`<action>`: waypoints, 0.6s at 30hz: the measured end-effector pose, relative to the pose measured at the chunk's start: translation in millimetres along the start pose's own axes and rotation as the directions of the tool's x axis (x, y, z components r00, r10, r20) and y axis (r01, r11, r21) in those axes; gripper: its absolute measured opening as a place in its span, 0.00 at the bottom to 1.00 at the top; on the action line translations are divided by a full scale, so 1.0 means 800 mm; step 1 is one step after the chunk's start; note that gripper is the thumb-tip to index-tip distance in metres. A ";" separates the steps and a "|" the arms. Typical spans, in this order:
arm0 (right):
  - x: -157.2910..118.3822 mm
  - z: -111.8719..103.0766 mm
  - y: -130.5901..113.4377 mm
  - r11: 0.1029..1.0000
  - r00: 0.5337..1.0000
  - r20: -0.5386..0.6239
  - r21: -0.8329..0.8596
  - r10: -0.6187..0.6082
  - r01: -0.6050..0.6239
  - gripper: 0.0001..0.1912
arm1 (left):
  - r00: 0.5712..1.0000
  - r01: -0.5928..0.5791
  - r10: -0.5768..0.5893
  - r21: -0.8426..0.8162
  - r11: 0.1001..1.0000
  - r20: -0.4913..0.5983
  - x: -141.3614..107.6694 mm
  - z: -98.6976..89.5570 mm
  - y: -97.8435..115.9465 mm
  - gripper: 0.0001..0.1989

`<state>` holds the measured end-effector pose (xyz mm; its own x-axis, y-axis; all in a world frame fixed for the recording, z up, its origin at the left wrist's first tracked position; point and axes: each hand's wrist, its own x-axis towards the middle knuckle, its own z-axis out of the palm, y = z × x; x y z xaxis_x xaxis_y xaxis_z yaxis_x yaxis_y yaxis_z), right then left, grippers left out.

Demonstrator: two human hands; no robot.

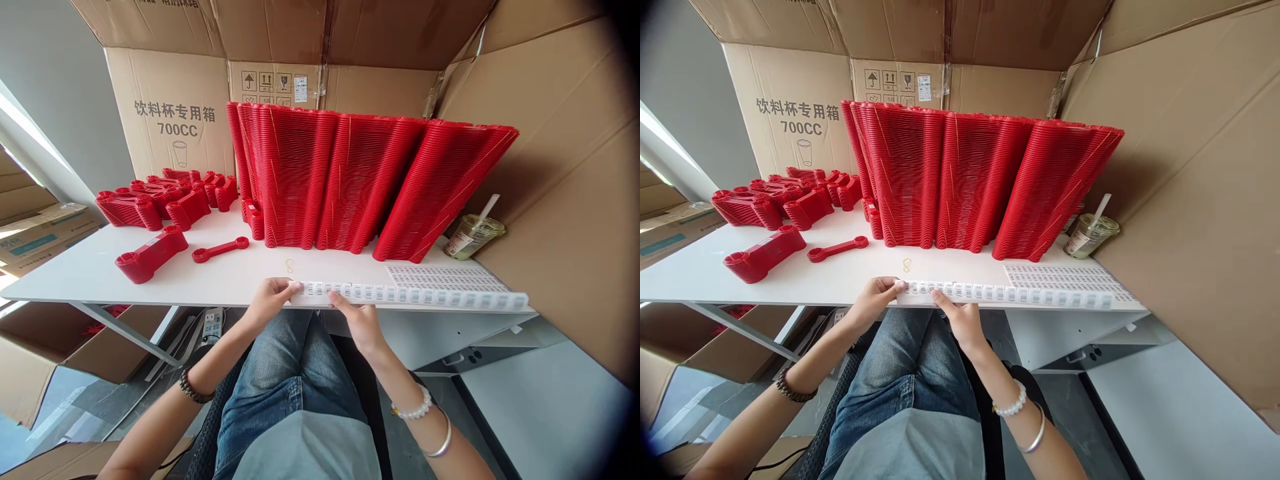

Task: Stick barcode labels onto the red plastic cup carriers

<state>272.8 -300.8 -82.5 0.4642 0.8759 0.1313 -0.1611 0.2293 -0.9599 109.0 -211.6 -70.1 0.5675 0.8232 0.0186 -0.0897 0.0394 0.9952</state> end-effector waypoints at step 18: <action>0.020 -0.024 -0.045 0.986 0.986 -0.150 0.143 -0.066 0.088 0.19 | 0.982 -0.005 0.005 0.002 1.000 -0.189 -0.007 -0.009 0.019 0.22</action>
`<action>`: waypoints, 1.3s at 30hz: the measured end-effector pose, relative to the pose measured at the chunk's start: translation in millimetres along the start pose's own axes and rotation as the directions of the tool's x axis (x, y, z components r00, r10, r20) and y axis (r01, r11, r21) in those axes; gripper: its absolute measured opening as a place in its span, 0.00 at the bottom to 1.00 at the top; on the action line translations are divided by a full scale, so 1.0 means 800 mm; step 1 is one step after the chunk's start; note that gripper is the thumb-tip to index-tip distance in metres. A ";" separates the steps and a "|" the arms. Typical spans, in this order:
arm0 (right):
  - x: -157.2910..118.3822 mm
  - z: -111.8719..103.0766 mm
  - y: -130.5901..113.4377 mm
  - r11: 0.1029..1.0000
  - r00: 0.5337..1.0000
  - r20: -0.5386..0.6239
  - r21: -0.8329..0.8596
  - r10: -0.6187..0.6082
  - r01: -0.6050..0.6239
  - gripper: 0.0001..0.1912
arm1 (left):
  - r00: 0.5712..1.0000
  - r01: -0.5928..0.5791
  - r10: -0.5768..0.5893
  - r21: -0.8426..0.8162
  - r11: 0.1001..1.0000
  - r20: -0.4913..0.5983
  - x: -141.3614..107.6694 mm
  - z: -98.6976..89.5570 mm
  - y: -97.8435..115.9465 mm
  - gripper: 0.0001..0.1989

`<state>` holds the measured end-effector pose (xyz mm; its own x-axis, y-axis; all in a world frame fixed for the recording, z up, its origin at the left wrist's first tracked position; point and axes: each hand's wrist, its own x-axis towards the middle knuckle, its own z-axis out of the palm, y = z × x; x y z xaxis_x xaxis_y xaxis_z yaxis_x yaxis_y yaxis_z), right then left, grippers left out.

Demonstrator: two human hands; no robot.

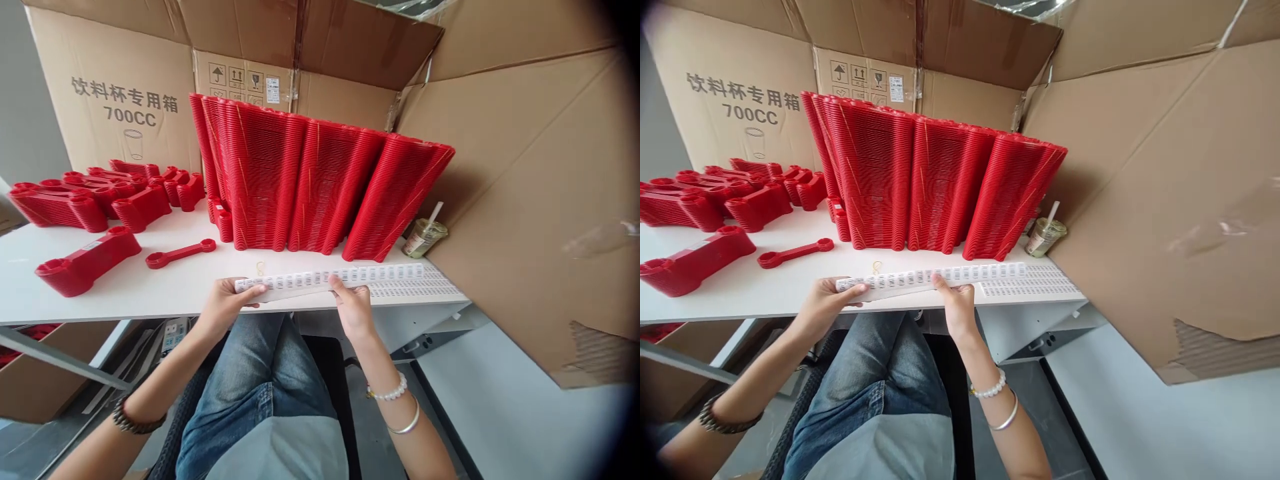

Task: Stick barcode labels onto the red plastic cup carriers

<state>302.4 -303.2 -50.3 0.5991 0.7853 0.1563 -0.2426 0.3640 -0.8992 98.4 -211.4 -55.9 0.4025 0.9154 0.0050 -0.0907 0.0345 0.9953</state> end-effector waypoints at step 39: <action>0.047 -0.086 -0.069 0.960 0.899 -0.339 -0.096 -0.279 0.262 0.20 | 0.997 0.020 -0.020 0.001 1.000 0.068 -0.003 -0.005 0.005 0.19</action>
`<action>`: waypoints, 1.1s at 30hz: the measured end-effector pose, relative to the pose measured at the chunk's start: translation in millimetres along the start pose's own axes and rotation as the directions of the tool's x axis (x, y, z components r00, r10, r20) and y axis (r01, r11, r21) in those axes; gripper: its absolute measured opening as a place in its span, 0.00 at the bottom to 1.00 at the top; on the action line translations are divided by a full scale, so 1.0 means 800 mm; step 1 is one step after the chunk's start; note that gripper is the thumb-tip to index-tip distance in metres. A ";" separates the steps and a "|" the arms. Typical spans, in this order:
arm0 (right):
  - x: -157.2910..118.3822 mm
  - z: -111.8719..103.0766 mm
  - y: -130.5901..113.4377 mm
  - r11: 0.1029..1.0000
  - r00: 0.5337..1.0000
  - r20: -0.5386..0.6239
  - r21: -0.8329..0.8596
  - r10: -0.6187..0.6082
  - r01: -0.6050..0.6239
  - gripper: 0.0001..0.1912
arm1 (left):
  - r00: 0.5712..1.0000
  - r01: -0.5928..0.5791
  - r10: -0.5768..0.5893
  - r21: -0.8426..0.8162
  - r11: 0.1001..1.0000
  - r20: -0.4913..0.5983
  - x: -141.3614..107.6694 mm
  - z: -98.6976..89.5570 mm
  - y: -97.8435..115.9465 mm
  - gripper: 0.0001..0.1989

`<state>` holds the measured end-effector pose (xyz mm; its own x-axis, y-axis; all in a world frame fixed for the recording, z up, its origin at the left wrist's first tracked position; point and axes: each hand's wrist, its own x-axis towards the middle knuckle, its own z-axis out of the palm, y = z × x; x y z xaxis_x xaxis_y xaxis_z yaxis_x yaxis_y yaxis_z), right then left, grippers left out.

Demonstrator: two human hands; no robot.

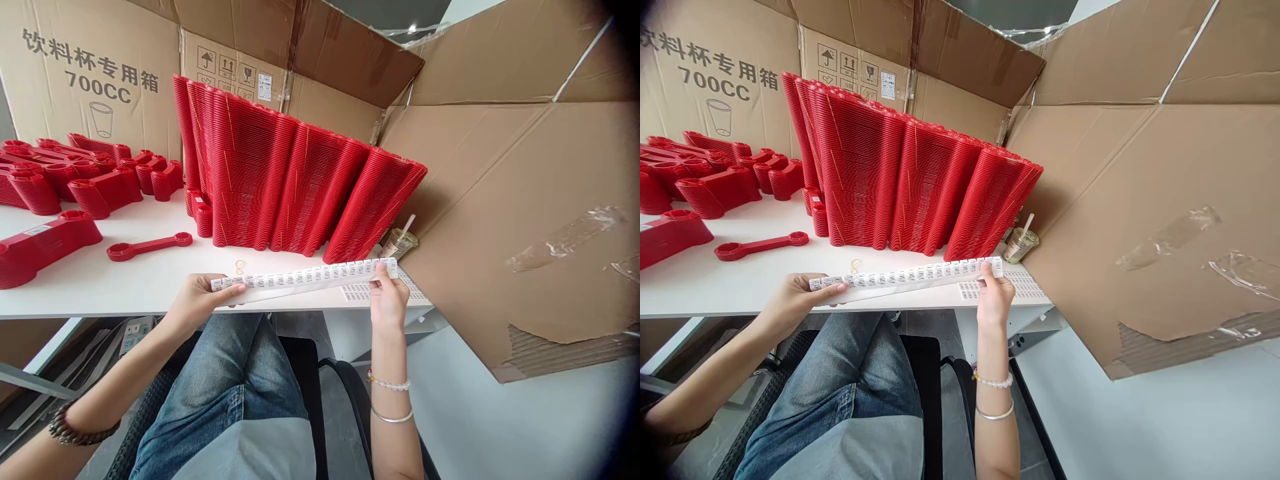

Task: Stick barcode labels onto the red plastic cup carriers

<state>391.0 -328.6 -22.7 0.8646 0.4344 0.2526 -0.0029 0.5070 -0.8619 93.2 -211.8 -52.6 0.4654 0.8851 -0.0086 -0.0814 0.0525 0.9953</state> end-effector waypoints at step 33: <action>-0.020 0.019 0.014 0.996 0.994 0.106 -0.086 0.038 -0.029 0.19 | 0.762 0.009 -0.267 0.404 0.915 0.589 -0.010 0.025 -0.027 0.17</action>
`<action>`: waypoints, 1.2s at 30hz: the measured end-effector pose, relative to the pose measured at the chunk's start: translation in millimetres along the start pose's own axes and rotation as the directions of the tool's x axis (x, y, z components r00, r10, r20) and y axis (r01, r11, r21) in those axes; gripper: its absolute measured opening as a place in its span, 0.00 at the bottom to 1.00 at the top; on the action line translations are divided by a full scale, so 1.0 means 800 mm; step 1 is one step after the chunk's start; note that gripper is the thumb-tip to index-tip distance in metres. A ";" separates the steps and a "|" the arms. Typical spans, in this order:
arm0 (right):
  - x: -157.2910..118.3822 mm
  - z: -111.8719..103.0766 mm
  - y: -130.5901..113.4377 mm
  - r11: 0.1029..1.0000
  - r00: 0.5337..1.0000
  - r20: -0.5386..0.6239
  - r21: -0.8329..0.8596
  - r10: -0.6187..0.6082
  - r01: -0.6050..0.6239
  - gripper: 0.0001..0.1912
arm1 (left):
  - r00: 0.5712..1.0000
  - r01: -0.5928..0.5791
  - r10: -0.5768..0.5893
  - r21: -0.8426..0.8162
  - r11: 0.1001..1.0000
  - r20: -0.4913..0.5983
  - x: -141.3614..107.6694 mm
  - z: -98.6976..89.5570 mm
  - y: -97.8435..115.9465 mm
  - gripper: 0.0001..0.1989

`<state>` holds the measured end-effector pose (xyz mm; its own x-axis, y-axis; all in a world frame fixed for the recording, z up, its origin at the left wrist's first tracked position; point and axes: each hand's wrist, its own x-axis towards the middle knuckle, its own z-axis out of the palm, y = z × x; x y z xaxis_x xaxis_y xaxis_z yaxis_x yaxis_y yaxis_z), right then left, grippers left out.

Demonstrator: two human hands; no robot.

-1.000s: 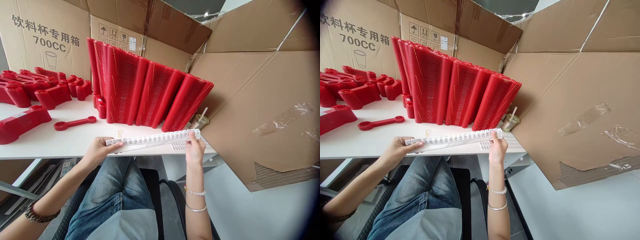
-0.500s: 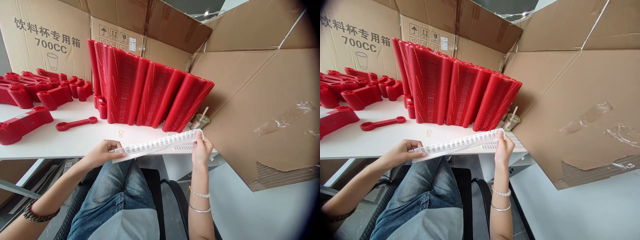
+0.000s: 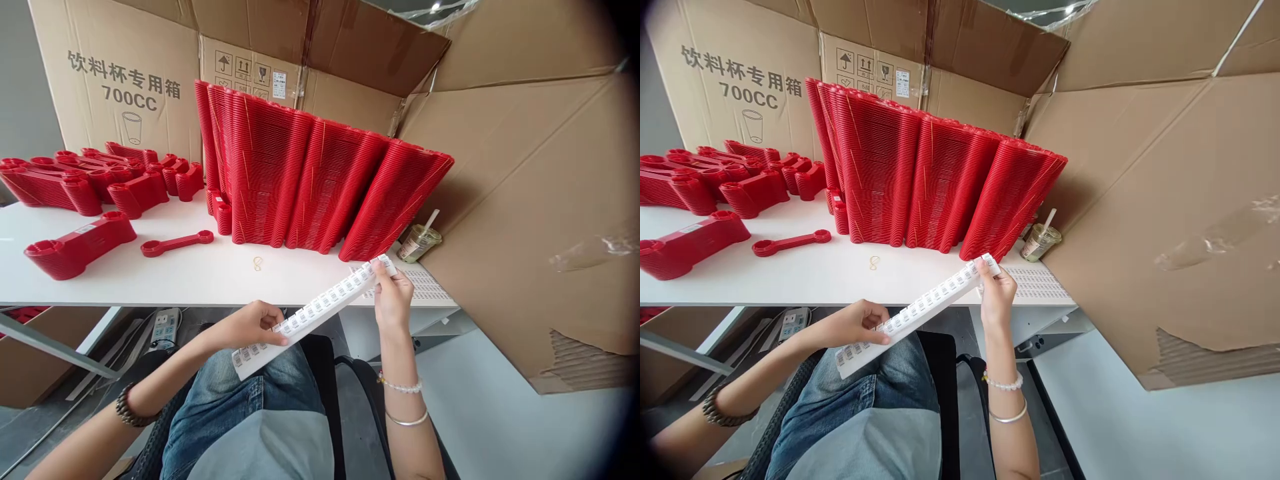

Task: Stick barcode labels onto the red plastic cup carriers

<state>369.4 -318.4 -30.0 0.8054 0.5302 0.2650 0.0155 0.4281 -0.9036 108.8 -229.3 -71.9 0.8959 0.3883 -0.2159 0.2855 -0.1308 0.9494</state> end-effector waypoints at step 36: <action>-0.012 0.012 0.004 0.975 0.948 0.233 -0.104 0.217 -0.197 0.20 | 0.999 0.042 -0.042 -0.009 0.999 0.001 0.000 0.008 -0.002 0.21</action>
<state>355.6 -315.2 -32.0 0.6286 0.7661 0.1339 -0.0819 0.2364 -0.9682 110.8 -235.0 -74.9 0.8834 0.3926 -0.2560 0.3201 -0.1065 0.9414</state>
